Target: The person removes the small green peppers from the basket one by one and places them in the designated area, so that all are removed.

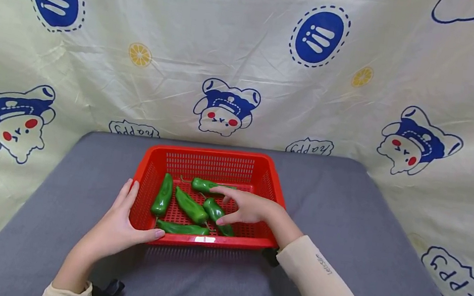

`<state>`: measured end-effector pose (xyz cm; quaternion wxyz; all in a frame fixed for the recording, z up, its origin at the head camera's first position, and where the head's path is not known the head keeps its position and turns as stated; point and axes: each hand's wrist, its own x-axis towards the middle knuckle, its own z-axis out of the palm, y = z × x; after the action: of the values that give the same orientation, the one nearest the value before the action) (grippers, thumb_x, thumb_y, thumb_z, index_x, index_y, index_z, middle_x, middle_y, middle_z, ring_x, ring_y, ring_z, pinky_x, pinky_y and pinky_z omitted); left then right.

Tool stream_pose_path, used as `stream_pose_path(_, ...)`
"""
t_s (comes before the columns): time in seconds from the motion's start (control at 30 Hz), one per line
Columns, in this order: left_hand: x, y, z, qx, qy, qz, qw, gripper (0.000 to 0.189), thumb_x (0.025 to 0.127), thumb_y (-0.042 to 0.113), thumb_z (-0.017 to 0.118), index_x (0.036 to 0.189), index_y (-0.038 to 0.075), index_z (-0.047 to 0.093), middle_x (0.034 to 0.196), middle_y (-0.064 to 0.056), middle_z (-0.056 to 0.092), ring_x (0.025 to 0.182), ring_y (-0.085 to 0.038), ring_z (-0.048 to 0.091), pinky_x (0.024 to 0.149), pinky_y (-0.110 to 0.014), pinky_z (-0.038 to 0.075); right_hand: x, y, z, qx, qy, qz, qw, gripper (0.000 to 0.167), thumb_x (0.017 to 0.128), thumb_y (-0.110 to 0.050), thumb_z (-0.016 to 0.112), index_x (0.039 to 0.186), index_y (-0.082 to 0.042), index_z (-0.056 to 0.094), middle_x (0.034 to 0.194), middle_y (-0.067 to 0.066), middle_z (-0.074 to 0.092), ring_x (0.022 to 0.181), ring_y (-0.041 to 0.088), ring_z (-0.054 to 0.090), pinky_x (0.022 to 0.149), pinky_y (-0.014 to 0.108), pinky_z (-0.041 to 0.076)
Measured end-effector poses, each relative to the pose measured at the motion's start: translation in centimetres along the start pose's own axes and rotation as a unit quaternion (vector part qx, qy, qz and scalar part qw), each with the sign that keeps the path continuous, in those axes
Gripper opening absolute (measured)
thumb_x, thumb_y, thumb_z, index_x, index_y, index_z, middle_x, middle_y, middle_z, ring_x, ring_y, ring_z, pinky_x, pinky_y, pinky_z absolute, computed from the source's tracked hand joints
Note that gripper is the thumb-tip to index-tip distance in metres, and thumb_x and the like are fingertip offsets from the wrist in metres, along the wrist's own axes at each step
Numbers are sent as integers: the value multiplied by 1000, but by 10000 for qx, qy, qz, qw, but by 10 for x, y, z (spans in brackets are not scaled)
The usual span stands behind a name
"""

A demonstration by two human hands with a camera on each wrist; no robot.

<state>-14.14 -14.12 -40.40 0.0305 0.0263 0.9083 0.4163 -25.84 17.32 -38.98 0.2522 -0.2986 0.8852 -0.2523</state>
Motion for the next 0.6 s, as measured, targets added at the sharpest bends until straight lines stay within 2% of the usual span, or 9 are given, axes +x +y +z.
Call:
stream_pose_path(0.1,0,1,0,11,-39,-17,10000,132,68,62,82,161,18,0,167,3,-11,153,-35,11,111,-58,40,5,2,4,8,-187,39,9998,84,84,-38,78,154,-33,32,137,6,53,125,22,50,103,47,49)
stream_pose_path(0.33,0,3,-1,12,-46,-56,10000,131,69,62,81,161,19,-1,167,3,-11,153,-36,11,110,-59,40,13,2,7,-184,-599,142,9979,86,84,-33,78,155,-34,30,144,1,44,128,20,43,109,45,44)
stream_pose_path(0.4,-1,3,-1,9,-48,-60,10000,131,68,62,81,161,20,0,167,3,-11,153,-35,11,110,-59,40,14,2,8,-81,-705,202,9973,87,84,-32,79,155,-34,29,140,1,44,126,20,43,108,44,44)
stream_pose_path(0.6,-1,2,-2,14,-55,-74,10000,130,69,62,81,161,19,0,167,2,-10,153,-36,13,109,-59,41,18,1,12,33,-781,403,9961,91,80,-34,82,153,-37,27,134,3,46,123,21,46,105,42,46)
